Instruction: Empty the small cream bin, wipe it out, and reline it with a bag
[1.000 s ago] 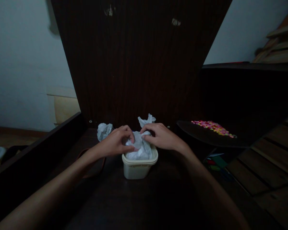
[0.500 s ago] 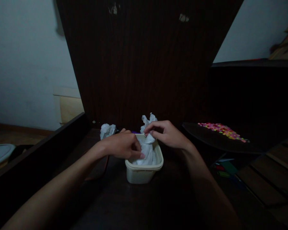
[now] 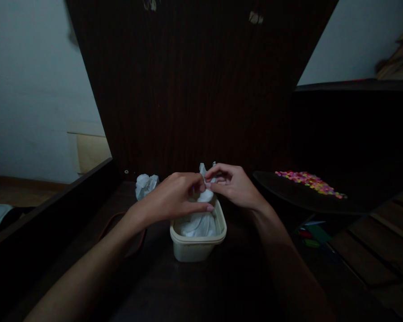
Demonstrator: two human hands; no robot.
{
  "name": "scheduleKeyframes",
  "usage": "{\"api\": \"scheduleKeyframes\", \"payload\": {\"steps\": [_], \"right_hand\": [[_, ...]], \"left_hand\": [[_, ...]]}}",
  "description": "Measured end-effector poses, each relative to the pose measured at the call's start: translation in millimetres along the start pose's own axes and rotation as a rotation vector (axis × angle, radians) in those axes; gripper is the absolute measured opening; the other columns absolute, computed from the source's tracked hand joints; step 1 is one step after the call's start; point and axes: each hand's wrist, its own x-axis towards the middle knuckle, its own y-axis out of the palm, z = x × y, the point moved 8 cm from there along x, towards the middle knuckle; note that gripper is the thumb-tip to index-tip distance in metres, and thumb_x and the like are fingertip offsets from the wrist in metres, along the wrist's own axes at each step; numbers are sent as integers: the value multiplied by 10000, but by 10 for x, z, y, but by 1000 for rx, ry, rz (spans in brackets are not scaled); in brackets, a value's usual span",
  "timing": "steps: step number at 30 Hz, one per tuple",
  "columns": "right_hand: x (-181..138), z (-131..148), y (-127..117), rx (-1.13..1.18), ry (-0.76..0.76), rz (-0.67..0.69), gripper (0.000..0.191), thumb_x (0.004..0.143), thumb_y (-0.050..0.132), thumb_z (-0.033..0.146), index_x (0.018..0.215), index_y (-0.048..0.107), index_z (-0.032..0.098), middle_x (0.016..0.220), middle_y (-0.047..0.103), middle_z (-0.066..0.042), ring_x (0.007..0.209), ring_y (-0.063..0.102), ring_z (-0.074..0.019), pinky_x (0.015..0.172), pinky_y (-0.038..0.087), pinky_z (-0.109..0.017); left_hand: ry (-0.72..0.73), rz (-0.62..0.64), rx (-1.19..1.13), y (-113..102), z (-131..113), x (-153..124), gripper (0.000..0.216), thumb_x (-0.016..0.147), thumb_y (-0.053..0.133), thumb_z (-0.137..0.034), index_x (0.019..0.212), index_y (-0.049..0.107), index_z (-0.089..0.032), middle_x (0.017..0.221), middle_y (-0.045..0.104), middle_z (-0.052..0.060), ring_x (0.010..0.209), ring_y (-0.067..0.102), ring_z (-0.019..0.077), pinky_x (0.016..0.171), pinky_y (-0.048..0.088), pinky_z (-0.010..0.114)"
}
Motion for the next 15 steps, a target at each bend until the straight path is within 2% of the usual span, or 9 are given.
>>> {"api": "scheduleKeyframes", "payload": {"steps": [3,6,8,10,13,15], "right_hand": [[4,-62,-6,45,38,-61,184,688,775,235,827,670,177,821,677,-10,672,641,-135,621,515,-266],[-15,-80,-17,70,82,-85,187,716,756,270,833,639,183,822,650,-1,654,654,-138,603,539,-270],[-45,-52,-22,52,103,-69,183,755,735,283,869,629,186,835,653,-8,663,670,-149,616,555,-285],[-89,29,-58,-56,82,-84,173,782,727,275,902,639,186,852,673,-24,696,670,-156,629,548,-284],[-167,235,-90,-314,-34,-139,119,797,723,216,901,673,186,832,683,-24,711,624,-146,608,488,-252],[-207,334,-3,-422,-88,-90,73,801,708,162,866,685,187,770,664,-2,670,588,-128,590,445,-240]], "left_hand": [[43,-92,-39,37,17,-6,348,793,817,-368,1031,657,-170,971,714,32,808,659,174,718,477,254],[2,-87,-132,87,108,-16,212,858,722,-260,1049,689,-175,968,730,31,793,678,161,728,502,248],[-35,-63,-166,102,168,-18,207,882,676,-249,1071,720,-178,970,745,37,810,690,169,738,509,252],[-71,-37,-188,111,220,-16,215,909,637,-270,1071,746,-181,965,755,42,828,692,179,743,507,256],[-133,-11,-231,128,301,-5,235,924,600,-308,1015,764,-165,874,747,36,772,669,175,691,486,248],[-160,-14,-253,133,342,4,251,907,601,-322,988,766,-152,821,731,32,733,645,170,659,467,246]]}}
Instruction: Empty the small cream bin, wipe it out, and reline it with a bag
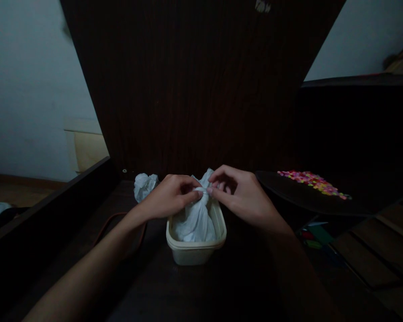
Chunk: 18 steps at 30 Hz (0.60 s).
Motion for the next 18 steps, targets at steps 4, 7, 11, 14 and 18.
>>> {"api": "scheduleKeyframes", "payload": {"steps": [4,7,11,14,18], "right_hand": [[-40,131,168,-138,-33,117,119,782,697,85,852,685,181,760,650,11,628,557,-113,587,396,-247],[-43,151,206,-260,-20,87,136,767,725,102,855,663,185,803,655,-1,669,557,-134,611,375,-266],[-54,142,242,-316,4,70,174,740,745,121,850,630,192,787,639,3,649,525,-135,616,351,-277],[-59,123,257,-305,26,69,203,713,702,89,845,598,204,763,625,16,615,503,-123,601,335,-270],[-53,123,278,-240,15,81,215,697,634,58,814,541,212,728,599,31,580,477,-108,573,308,-258]], "left_hand": [[-48,-20,-28,-7,67,21,289,891,577,-357,920,764,-139,807,718,39,741,631,178,682,470,264],[-119,-12,-106,16,147,25,307,883,557,-383,875,738,-134,793,706,35,735,622,175,694,478,271],[-179,-7,-221,55,221,26,302,843,574,-401,825,705,-129,763,673,27,701,586,161,679,463,275],[-200,-20,-258,65,243,31,301,827,576,-421,791,688,-143,698,620,8,657,537,151,631,421,266],[-212,-4,-301,85,249,41,301,824,584,-434,765,666,-151,677,592,0,634,507,144,597,385,258]]}}
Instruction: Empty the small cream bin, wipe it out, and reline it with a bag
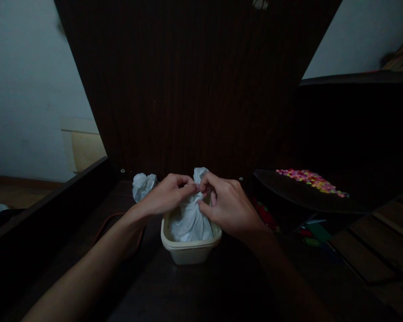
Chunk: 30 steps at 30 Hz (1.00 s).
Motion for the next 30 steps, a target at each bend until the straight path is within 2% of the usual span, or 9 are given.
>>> {"api": "scheduleKeyframes", "payload": {"steps": [6,10,14,17,21,25,30], "right_hand": [[5,62,-19,85,-78,-7,234,683,580,19,751,474,217,642,488,62,573,445,-100,569,291,-245],[3,82,-28,117,-124,6,237,684,564,9,733,454,213,627,444,74,560,424,-91,560,275,-243],[3,79,-29,152,-151,65,223,696,566,14,736,468,210,608,424,84,534,417,-84,539,273,-237],[-7,46,-21,219,-115,135,220,700,584,27,735,477,216,602,442,89,510,421,-78,509,279,-224],[-39,12,-8,295,-66,208,234,687,606,40,721,462,221,649,532,77,513,444,-75,487,295,-212],[-40,33,-74,205,-72,123,219,675,634,44,739,516,218,572,484,92,491,431,-78,502,295,-220],[-32,98,-171,95,-66,-48,201,720,696,90,790,550,209,696,595,40,601,518,-111,579,335,-247]], "left_hand": [[4,29,-28,-4,-6,-4,370,830,618,-517,807,682,-153,745,657,26,709,576,178,677,451,294],[90,-10,47,-54,-93,-18,377,859,629,-523,830,707,-155,862,689,45,819,608,198,758,470,314],[165,-30,147,-87,-162,-22,378,879,626,-523,814,711,-161,864,661,40,818,589,192,732,450,303],[205,1,130,-78,-184,-22,347,872,651,-497,812,704,-159,847,665,39,827,593,194,748,452,305],[126,101,-21,-3,-110,-23,302,868,668,-447,838,686,-147,790,684,37,760,608,182,683,459,283],[124,72,-91,19,-99,-22,278,872,665,-414,847,682,-137,800,693,44,761,612,176,695,469,286],[125,-34,-161,0,-84,-7,309,834,717,-440,882,673,-137,803,684,42,757,615,175,695,473,293]]}}
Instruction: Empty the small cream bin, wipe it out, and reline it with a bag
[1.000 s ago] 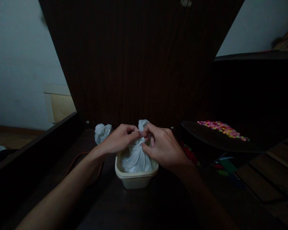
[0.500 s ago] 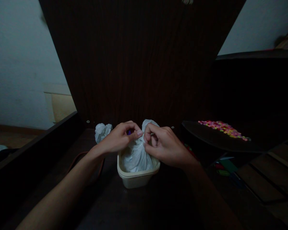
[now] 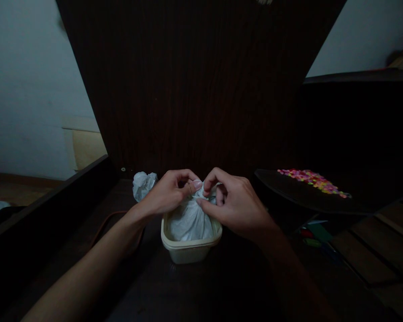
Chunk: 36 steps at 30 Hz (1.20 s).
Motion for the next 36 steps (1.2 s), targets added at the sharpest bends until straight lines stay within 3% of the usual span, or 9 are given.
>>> {"api": "scheduleKeyframes", "payload": {"steps": [8,15,19,25,28,32,36], "right_hand": [[-6,-73,93,-119,53,46,218,727,672,63,803,534,213,716,628,29,597,518,-126,585,316,-265],[-16,-116,83,143,30,178,195,746,678,69,803,546,201,588,443,100,475,384,-61,481,269,-215],[-39,-202,122,351,57,321,174,791,693,126,836,542,199,637,448,100,475,372,-47,442,250,-195],[-61,-207,109,429,-2,434,177,800,735,177,843,563,188,668,442,91,498,362,-46,448,254,-194],[-41,-177,113,323,11,382,180,802,752,219,845,579,186,609,433,100,494,371,-56,475,277,-202],[7,-68,89,76,33,155,303,775,815,380,832,591,184,678,550,59,579,462,-88,565,335,-232],[3,4,110,-112,21,53,187,791,753,192,860,579,189,763,600,33,632,493,-108,606,327,-249]], "left_hand": [[15,11,-192,3,-5,-5,424,781,815,-406,1022,570,-158,769,671,7,712,637,153,680,478,275],[58,112,-248,23,11,-4,423,812,800,-427,1023,543,-165,746,617,-19,668,580,122,620,433,232],[158,108,-155,16,-52,6,282,853,756,-365,922,581,-155,754,582,-13,686,543,120,624,427,230],[149,98,-92,31,-46,13,179,879,696,-296,922,610,-145,755,609,3,695,555,131,624,423,237],[106,68,-17,12,-24,16,205,883,668,-297,995,674,-126,771,639,20,694,570,142,618,422,247],[80,20,38,-24,-49,6,248,861,669,-293,1029,716,-118,842,698,54,773,630,182,702,469,292],[75,-5,-3,-43,-89,-8,287,842,686,-306,1052,699,-111,793,697,46,741,641,186,689,482,298]]}}
